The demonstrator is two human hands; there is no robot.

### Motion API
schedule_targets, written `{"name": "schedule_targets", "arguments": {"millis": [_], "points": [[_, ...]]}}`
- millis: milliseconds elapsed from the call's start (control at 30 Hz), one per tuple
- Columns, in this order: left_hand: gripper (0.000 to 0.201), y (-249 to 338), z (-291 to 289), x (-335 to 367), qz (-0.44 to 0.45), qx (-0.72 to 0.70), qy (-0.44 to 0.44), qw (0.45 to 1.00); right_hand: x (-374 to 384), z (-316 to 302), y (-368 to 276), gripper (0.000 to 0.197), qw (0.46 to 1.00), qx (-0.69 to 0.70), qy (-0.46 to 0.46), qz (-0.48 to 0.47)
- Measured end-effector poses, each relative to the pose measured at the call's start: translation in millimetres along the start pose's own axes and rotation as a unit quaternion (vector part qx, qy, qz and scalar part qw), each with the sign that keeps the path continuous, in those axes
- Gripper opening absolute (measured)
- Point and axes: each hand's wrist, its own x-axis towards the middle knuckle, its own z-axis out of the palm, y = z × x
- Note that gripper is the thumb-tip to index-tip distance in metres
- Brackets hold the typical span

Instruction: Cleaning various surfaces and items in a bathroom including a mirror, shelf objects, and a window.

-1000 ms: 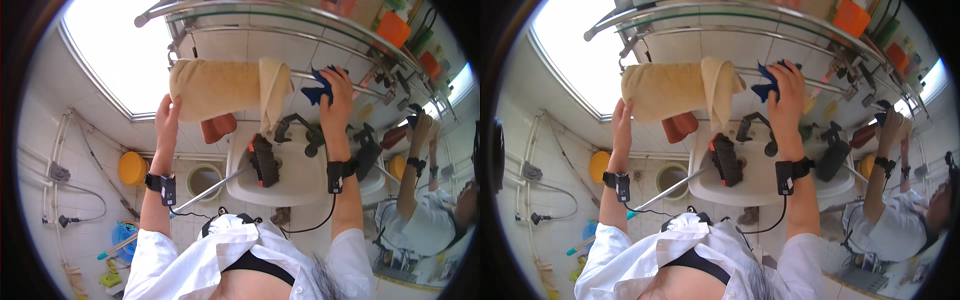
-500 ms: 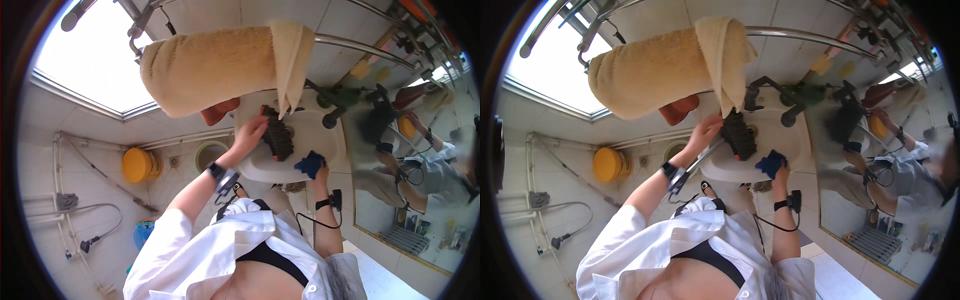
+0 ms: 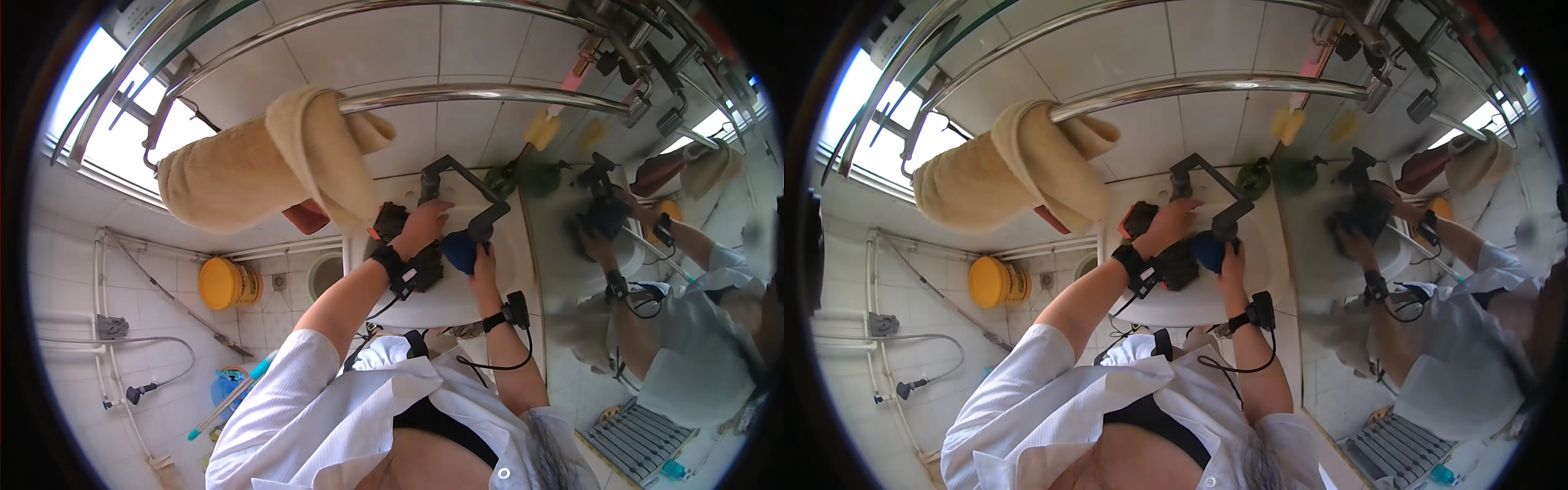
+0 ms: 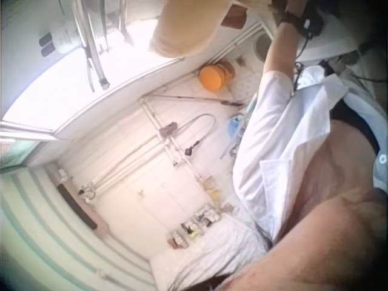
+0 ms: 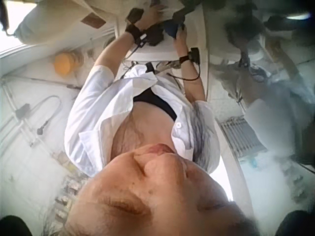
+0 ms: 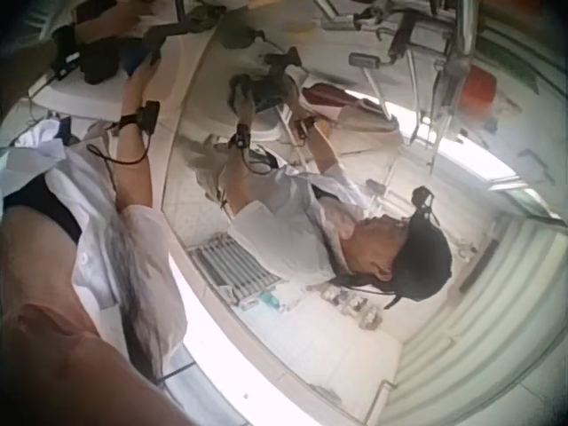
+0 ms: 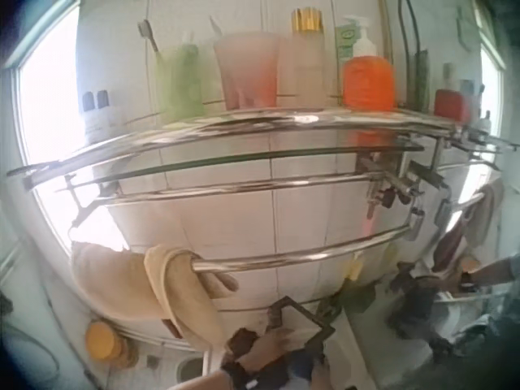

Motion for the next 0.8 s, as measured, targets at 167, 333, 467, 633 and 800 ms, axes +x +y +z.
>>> {"name": "schedule_targets", "arguments": {"millis": [167, 333, 467, 633, 800], "points": [[0.018, 11.9, -4.9, -0.6, -0.04, 0.04, 0.013, 0.998, 11.5, 6.5, -6.1, 0.05, 0.999, -0.022, -0.039, 0.018], [0.016, 14.7, -6.1, -0.3, -0.035, 0.05, 0.018, 0.998, 14.5, 12.7, -9.9, 0.047, 0.999, -0.02, -0.035, 0.01], [0.02, 24.8, -3.1, -4.5, -0.013, 0.034, 0.066, 0.997, 14.1, 9.5, -21.3, 0.043, 0.999, -0.017, -0.029, -0.002], [0.028, 25.6, 51.5, -32.0, -0.125, -0.243, 0.093, 0.957, 11.1, 2.9, -31.2, 0.028, 0.928, -0.325, -0.068, -0.168], [0.046, 1.8, 84.2, -28.5, -0.439, -0.728, -0.056, 0.523, -21.0, 19.4, -21.7, 0.02, 0.857, -0.455, -0.043, -0.241]]}}
